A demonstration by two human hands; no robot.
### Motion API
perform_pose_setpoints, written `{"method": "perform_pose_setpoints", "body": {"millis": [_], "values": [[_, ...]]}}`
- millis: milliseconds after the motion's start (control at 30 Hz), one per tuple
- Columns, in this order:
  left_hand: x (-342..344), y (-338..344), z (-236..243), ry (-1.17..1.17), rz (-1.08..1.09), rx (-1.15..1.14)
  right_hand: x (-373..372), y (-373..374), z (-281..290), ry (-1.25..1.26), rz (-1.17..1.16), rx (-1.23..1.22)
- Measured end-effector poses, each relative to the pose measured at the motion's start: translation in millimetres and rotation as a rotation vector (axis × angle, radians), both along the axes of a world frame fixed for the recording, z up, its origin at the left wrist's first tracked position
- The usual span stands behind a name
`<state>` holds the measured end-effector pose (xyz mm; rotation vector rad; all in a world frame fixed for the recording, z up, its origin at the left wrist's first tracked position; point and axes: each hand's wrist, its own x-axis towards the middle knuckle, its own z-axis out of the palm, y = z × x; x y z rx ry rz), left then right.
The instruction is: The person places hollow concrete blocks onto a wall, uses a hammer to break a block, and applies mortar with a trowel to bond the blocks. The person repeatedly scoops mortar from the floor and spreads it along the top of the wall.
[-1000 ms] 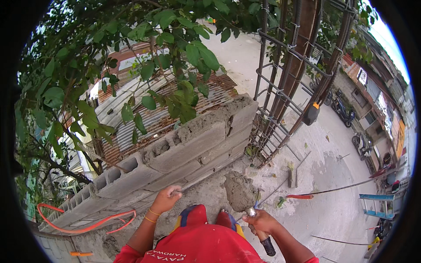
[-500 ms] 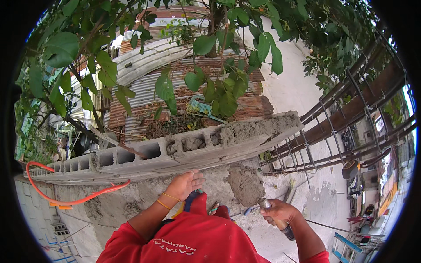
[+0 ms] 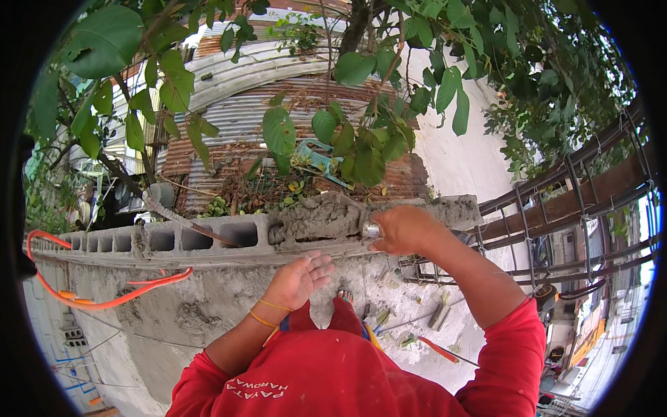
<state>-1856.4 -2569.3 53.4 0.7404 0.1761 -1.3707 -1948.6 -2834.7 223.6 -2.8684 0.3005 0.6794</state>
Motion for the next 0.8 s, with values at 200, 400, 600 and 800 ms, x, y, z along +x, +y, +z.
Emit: {"method": "perform_pose_setpoints", "body": {"millis": [200,400,600,800], "values": [[-21,-4,8,-0.016,0.123,0.038,-58,-33,25,0.020,-0.108,-0.217],[-50,-4,-1,-0.123,0.158,0.107,-99,-22,43,-0.186,-0.306,0.414],[-69,-9,-13,-0.170,0.188,0.144,-96,-7,-1,0.214,-0.429,0.634],[-74,4,-11,-0.194,0.267,0.152,-150,-42,7,0.163,-0.656,0.668]]}}
